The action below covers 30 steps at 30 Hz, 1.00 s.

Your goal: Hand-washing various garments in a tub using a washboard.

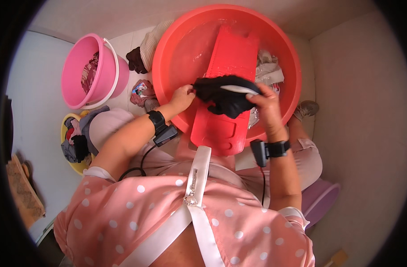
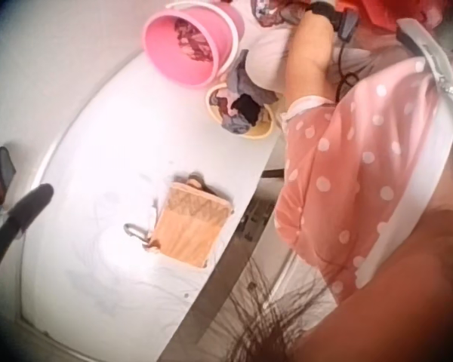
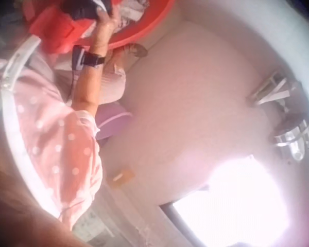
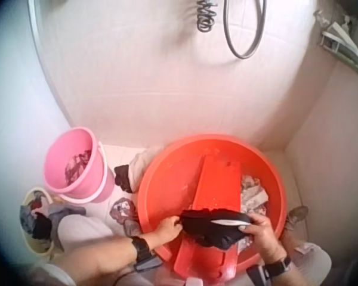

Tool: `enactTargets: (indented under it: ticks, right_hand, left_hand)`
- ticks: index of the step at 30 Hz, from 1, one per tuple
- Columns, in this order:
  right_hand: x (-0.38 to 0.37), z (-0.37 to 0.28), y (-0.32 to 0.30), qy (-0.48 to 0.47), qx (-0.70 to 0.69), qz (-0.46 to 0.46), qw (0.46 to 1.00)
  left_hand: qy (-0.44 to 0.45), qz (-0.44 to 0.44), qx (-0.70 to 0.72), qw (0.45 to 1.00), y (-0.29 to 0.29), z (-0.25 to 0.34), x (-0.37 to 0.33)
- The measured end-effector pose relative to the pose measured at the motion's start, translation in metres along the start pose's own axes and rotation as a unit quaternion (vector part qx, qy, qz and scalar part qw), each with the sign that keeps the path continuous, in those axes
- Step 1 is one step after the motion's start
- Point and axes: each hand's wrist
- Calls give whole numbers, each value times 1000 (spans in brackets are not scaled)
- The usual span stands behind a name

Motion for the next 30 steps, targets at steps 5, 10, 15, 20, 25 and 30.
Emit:
enactTargets:
  ticks: [5, 10, 15, 20, 25, 30]
  right_hand:
    - [-19, 113, -32, -31, 482, 162, 861]
    - [-47, 120, -2, -41, 446, 149, 882]
    - [-34, 145, -25, -101, 575, 107, 805]
    - [-12, 127, -6, -107, 607, 29, 787]
    - [-49, 144, -17, -135, 617, 24, 775]
    - [-124, 142, -34, -94, 639, 41, 762]
  left_hand:
    - [-243, 62, 254, 934, 13, 31, -29]
    - [-192, 137, 256, 938, 29, 15, -69]
    - [182, 79, -188, 962, 78, 61, -49]
    - [300, -53, -349, 886, 76, 35, 17]
    - [350, -87, -359, 861, 72, 21, -37]
    - [330, -134, -392, 849, 66, 42, -124]
Point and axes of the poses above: each hand's wrist, its own x-axis away from the middle knuckle, its own y-axis out of the palm, z = x × y, and after that the axes turned 5 degrees about y, right-handed
